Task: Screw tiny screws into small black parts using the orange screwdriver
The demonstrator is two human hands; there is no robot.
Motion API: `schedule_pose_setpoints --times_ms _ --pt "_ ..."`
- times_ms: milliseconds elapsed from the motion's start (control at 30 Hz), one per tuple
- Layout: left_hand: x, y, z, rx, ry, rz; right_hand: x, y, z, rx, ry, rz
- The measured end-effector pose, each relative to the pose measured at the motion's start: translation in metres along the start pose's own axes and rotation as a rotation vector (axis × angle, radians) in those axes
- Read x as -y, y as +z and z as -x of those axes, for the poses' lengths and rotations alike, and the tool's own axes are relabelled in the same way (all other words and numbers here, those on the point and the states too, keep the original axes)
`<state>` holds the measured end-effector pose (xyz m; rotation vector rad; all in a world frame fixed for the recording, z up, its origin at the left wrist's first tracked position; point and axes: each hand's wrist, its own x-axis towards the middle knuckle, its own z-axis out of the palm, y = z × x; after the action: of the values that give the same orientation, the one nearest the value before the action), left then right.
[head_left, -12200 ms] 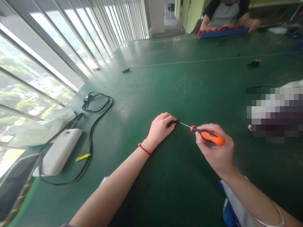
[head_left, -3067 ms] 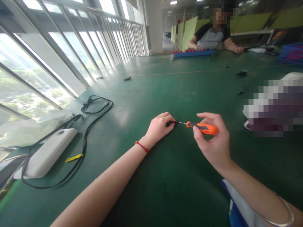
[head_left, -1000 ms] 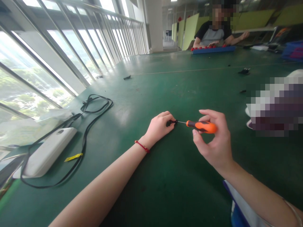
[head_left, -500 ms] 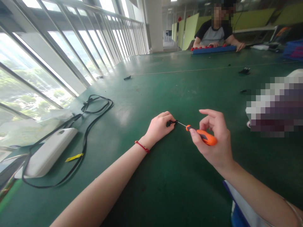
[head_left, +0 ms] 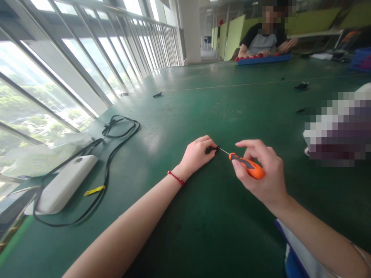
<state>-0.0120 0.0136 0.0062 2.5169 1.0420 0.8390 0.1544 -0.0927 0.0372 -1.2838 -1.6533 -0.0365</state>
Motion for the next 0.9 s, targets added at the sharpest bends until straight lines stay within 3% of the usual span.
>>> schedule_pose_setpoints --times_ms 233,467,633,800,900 --pt "0.0004 -0.0001 0.0000 0.001 0.004 0.002 -0.0008 0.0020 0.0009 -0.089 0.005 -0.028" --pt "0.0000 -0.0003 0.0003 -0.002 0.006 0.004 -0.0007 0.0029 0.0010 -0.022 0.144 0.005" --pt "-0.0006 -0.0007 -0.0001 0.003 0.003 0.003 -0.0028 0.0038 0.0009 -0.095 0.146 -0.094" --pt "-0.0016 -0.0009 -0.0008 0.003 -0.004 0.002 -0.0037 0.0043 0.0018 -0.028 0.186 -0.096" --pt "-0.0019 -0.0010 -0.0008 0.006 -0.011 0.004 -0.0037 0.0049 0.0026 -0.061 0.171 -0.096"
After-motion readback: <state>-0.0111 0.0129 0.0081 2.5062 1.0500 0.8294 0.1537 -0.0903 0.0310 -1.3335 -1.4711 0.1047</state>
